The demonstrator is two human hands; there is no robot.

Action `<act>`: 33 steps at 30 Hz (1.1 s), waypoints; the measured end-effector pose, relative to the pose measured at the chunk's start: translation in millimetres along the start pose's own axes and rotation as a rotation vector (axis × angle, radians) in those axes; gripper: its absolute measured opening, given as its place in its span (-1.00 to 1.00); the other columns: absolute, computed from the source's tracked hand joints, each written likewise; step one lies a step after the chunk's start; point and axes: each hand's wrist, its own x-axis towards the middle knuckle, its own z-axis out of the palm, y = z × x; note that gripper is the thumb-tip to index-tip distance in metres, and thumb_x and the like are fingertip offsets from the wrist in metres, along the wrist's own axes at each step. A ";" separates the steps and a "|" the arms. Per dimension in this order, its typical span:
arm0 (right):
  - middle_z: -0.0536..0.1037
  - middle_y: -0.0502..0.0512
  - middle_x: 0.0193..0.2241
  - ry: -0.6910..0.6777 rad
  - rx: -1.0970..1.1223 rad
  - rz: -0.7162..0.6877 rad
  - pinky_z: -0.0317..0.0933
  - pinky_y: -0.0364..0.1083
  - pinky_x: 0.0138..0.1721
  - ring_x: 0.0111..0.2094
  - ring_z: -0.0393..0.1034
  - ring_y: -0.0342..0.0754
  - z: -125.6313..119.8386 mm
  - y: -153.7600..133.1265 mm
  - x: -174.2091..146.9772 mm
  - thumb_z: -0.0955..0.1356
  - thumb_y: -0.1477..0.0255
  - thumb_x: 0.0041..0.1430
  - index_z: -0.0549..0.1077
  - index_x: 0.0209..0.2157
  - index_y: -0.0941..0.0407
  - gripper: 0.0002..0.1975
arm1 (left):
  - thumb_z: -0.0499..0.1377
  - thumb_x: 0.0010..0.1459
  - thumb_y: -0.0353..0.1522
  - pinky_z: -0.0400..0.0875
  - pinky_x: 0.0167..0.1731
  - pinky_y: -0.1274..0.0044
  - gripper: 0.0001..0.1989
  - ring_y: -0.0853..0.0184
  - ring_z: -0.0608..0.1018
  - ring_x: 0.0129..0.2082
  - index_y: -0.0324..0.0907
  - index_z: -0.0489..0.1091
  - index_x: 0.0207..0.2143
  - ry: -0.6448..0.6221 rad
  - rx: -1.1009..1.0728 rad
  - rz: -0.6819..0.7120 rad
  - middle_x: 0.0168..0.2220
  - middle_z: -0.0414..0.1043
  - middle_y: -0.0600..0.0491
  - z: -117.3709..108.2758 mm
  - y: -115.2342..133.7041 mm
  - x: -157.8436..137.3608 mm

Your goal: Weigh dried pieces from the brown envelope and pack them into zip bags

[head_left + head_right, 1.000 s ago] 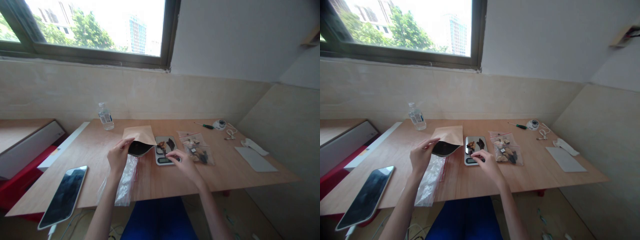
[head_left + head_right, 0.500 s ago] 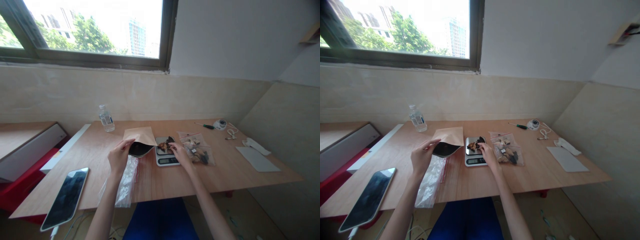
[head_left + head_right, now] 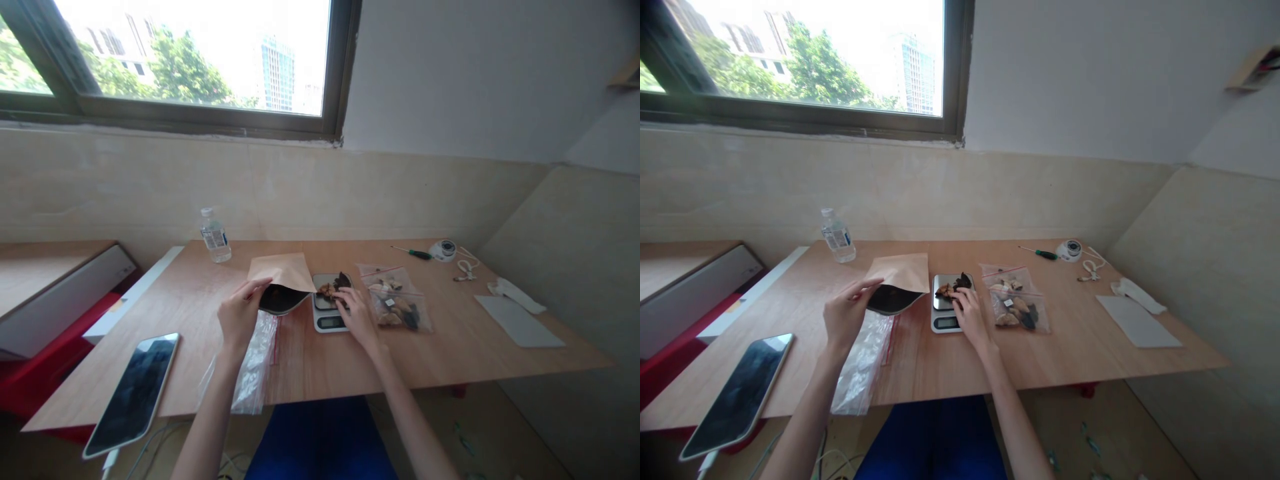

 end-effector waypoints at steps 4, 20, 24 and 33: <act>0.37 0.25 -0.01 -0.021 -0.091 -0.027 0.17 0.13 0.02 0.04 0.21 0.11 11.5 -3.4 1.3 0.21 0.42 0.25 0.45 -0.11 0.14 -0.73 | 0.15 0.13 -0.28 0.24 -0.50 0.64 -0.84 0.44 0.55 -0.42 0.09 0.52 -0.27 0.002 -0.002 0.009 -0.31 0.56 0.24 2.2 -2.4 -0.5; 0.49 0.21 -0.20 -0.201 0.038 -0.254 0.29 -0.04 -0.08 -0.12 0.35 0.01 19.6 -145.2 15.7 0.15 0.61 0.21 0.39 -0.08 0.22 -0.69 | 0.12 0.14 -0.26 0.29 -0.46 0.64 -0.82 0.42 0.56 -0.41 0.05 0.53 -0.27 -0.005 -0.059 0.027 -0.32 0.57 0.19 10.6 -3.7 -11.3; 0.47 0.39 -0.10 -0.466 -0.172 -0.038 0.24 0.01 -0.02 -0.05 0.35 0.10 47.5 -154.6 53.5 0.17 0.68 0.13 0.36 -0.04 0.36 -0.64 | 0.12 0.14 -0.25 0.29 -0.46 0.64 -0.81 0.43 0.55 -0.43 0.05 0.53 -0.27 -0.009 -0.071 0.020 -0.33 0.57 0.20 8.8 -3.1 -13.8; 0.43 0.30 0.01 -0.493 -0.119 0.028 -0.04 0.18 0.17 0.09 0.25 0.12 93.7 -134.2 94.0 0.20 0.65 0.18 0.37 -0.03 0.26 -0.67 | 0.11 0.15 -0.23 0.28 -0.49 0.64 -0.79 0.44 0.51 -0.49 0.03 0.54 -0.27 -0.006 -0.071 0.038 -0.40 0.54 0.18 3.4 0.9 -16.0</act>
